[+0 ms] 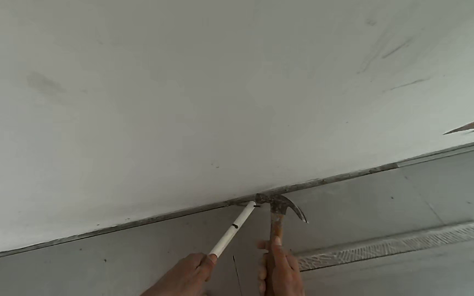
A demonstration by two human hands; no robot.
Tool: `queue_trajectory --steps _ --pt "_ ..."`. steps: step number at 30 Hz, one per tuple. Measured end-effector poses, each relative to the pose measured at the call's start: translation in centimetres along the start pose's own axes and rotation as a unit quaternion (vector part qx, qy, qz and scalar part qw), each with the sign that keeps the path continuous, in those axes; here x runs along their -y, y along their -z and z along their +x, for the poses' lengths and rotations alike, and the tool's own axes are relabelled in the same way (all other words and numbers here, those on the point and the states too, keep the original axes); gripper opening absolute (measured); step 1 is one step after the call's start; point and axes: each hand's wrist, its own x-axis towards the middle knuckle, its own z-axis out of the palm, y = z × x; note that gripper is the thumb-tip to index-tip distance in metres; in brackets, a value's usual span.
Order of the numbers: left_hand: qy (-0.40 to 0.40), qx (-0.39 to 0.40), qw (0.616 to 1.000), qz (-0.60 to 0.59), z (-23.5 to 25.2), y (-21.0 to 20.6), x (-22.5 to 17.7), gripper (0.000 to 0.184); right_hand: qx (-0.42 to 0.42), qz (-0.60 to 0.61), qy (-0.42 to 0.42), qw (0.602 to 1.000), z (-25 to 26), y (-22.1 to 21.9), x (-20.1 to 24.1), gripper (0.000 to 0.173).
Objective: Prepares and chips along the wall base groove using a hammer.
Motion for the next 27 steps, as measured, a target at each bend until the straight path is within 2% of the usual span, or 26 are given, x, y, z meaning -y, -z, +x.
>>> queue_trajectory --steps 10,13,17,21,24,27 --pt "0.035 0.033 0.991 -0.125 -0.9 1.4 -0.4 0.047 0.025 -0.041 0.034 0.998 0.0 -0.1 -0.2 0.053" --pt "0.035 0.034 0.992 -0.120 -0.6 1.9 0.0 0.048 0.041 -0.072 0.006 0.997 0.1 0.1 -0.2 0.054" --pt "0.027 0.025 0.996 -0.075 -0.3 2.0 0.6 0.049 0.012 -0.040 0.039 0.998 -0.4 -0.4 -0.6 0.057" --pt "0.027 0.016 0.998 -0.052 -0.4 1.7 0.3 0.049 0.014 -0.058 -0.018 0.998 -0.2 0.2 0.2 0.057" --pt "0.033 -0.002 0.998 -0.056 -1.5 1.7 -1.1 0.046 0.003 -0.036 0.016 0.999 -0.5 0.3 0.2 0.055" --pt "0.020 0.024 0.997 -0.067 -0.4 2.0 0.8 0.048 0.007 -0.048 -0.018 0.999 -0.3 0.2 0.0 0.056"
